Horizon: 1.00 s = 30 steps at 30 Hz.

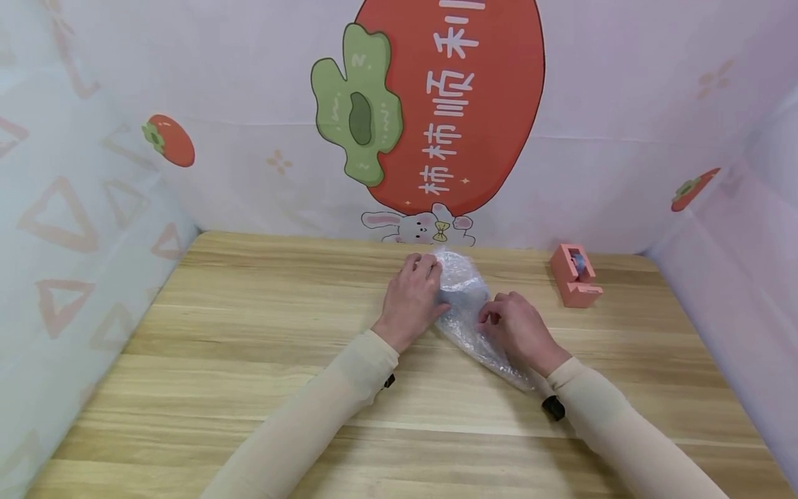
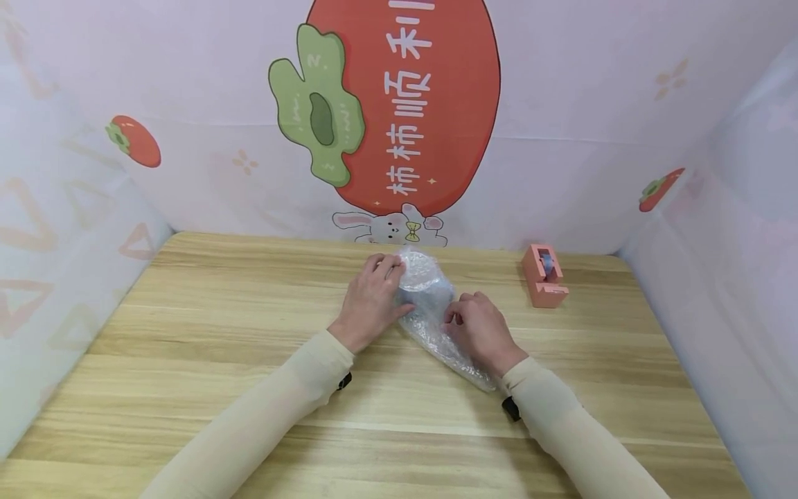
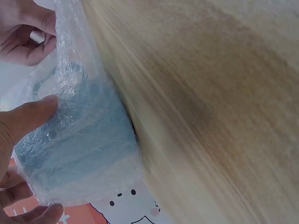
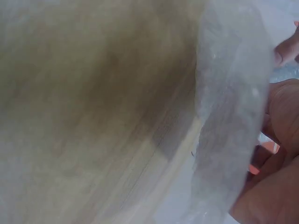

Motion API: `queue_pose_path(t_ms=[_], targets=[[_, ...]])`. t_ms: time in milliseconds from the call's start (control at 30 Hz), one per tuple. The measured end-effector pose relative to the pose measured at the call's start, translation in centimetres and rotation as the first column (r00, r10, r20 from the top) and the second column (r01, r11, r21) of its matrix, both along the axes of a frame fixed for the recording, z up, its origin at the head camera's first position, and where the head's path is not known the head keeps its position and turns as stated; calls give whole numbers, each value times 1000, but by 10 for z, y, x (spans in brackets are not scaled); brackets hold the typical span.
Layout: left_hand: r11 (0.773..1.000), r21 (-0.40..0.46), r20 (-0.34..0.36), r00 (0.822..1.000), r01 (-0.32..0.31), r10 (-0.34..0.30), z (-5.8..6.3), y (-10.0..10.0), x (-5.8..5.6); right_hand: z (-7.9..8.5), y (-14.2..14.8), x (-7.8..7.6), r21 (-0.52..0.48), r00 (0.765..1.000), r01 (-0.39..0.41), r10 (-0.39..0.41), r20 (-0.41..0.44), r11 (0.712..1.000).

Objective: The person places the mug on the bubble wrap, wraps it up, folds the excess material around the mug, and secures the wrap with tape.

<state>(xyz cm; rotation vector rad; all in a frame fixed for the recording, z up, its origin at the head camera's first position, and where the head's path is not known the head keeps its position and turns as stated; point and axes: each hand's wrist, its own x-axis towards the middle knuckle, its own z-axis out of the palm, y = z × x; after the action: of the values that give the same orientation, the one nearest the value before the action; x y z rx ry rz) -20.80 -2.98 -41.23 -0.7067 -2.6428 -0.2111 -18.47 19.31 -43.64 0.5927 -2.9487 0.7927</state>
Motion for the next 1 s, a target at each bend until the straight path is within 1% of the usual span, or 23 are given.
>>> queue_pose_path(t_ms=[167,233,300,400,467,533,700,767,1000], targets=[[1000,-5,2,1000,-10,10,-1,1,0,-1,-2,8,43,998,-66,66,-9,997],[1000,-14,6,1000,-13,13,-1,2,0,-1,-2,14,93,992,-113,118,-45,989],[1000,-23,9,1000,-16,16,0,3,1,1,-2,20,153,977,-171,188,-104,973],[999,-28,15,1000,-23,23,0,3,1,3,-3,28,247,936,-236,288,-202,940],[999,-28,16,1000,-26,26,0,3,1,5,-4,31,295,916,-256,329,-231,921],[999,-27,14,1000,-25,26,1,3,1,6,-6,34,351,906,-252,347,-241,902],[999,-30,1,1000,-20,20,1,3,1,4,-11,38,444,915,-219,341,-216,869],[999,-32,-1,1000,-19,19,1,4,1,3,-12,37,452,923,-208,327,-204,867],[998,-60,-10,1000,-21,20,1,3,2,1,-17,31,481,938,-188,302,-172,857]])
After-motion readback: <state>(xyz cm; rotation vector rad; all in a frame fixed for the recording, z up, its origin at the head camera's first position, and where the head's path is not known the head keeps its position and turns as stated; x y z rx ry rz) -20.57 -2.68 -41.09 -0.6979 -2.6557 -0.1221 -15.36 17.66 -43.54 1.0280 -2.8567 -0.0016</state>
